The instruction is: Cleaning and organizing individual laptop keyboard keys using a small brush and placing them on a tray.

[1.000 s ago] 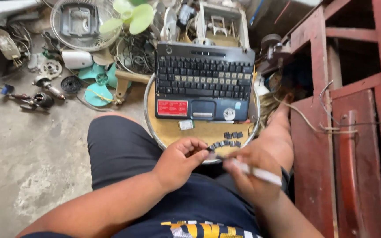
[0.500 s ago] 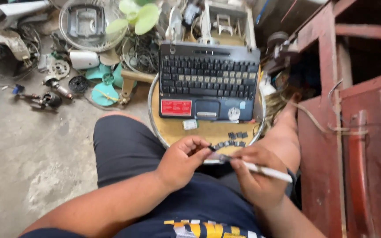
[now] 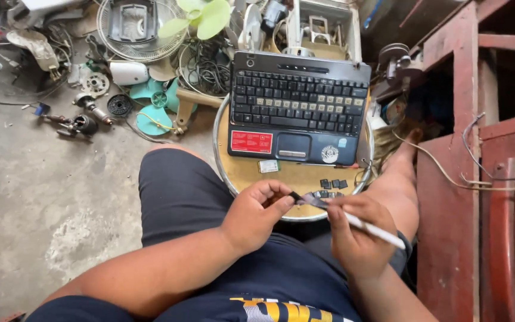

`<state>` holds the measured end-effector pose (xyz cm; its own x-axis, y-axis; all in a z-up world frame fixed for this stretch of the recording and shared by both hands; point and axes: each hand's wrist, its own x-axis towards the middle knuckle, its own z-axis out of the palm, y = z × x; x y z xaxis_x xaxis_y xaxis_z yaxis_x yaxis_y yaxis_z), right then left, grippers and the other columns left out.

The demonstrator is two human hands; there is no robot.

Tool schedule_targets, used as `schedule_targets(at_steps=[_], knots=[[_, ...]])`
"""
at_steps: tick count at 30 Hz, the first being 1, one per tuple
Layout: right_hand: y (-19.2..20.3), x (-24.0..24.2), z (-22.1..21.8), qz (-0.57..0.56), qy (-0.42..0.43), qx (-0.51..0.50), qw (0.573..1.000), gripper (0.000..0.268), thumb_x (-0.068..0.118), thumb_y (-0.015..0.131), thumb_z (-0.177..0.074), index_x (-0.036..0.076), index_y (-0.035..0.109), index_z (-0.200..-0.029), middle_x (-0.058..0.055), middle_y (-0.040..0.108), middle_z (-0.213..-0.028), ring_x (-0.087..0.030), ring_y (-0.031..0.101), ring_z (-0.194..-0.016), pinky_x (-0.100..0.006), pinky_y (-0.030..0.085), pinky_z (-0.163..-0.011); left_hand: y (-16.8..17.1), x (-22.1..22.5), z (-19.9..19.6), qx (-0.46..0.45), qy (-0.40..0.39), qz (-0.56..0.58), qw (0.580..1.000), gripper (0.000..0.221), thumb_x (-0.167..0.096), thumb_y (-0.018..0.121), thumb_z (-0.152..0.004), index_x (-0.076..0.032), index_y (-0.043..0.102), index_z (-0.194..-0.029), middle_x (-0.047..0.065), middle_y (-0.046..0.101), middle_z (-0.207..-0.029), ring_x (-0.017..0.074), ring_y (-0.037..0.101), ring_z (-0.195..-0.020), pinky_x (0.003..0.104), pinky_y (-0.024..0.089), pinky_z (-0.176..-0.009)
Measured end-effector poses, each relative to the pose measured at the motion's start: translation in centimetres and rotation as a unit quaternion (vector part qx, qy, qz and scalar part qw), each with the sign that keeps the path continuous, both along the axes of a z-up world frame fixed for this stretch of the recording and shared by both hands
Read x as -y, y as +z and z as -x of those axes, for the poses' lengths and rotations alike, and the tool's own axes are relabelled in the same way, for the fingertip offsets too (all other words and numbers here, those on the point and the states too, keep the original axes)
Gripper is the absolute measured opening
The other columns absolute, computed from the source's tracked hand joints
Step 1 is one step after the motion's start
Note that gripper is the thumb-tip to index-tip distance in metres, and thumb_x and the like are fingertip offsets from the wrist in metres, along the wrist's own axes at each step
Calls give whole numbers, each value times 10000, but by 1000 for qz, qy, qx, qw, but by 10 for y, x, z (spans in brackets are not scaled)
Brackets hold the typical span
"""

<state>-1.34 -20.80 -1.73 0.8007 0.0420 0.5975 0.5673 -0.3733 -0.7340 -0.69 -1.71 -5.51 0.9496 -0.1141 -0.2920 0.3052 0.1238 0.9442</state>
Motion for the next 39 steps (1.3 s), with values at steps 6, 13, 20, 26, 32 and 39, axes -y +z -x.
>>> schedule_targets(at_steps=[6,13,20,26,32,39], knots=[[0,3,-15,31,-65,-85,994,175,56,793,-911,28,627,-867,-144,729,-877,-211,726,-796,-310,565,-766,5,2,-1,-4,-9,-28,1000,96,-152,698,-928,-104,699,-1012,-10,729,-911,80,648,-800,233,537,-788],[32,2,-17,58,29,-107,992,216,42,822,-822,19,608,-839,-149,738,-863,-188,752,-751,-283,592,-722,19,3,4,11,-24,-93,995,77,-208,710,-934,-147,729,-977,-66,632,-719,50,532,-634,222,449,-642],[29,9,-19,76,50,-17,996,145,57,736,-859,68,595,-828,-65,704,-778,-171,682,-705,-566,248,-1019,22,3,7,6,-42,-131,991,68,-210,712,-915,-174,734,-968,-72,608,-684,62,538,-624,235,464,-658],[48,9,-27,109,24,-82,990,98,149,756,-819,88,699,-767,-133,612,-635,-346,645,-809,-486,283,-1019,19,2,5,42,-54,-138,988,97,-259,709,-907,-185,741,-960,-73,581,-676,73,518,-627,247,444,-654],[44,6,-40,79,44,-91,992,167,162,722,-927,99,635,-799,-11,661,-700,-132,662,-704,-591,-79,-1377,21,6,3,98,11,-159,982,99,-209,702,-906,-165,723,-992,-38,719,-922,99,658,-818,252,526,-802],[19,28,-62,-43,77,-132,987,155,50,833,-892,-43,710,-907,-142,651,-635,-128,518,-494,-240,442,-518,31,-6,-9,421,94,-163,887,39,-142,734,-949,-158,720,-982,31,726,-1152,312,677,-1158,482,505,-1078]])
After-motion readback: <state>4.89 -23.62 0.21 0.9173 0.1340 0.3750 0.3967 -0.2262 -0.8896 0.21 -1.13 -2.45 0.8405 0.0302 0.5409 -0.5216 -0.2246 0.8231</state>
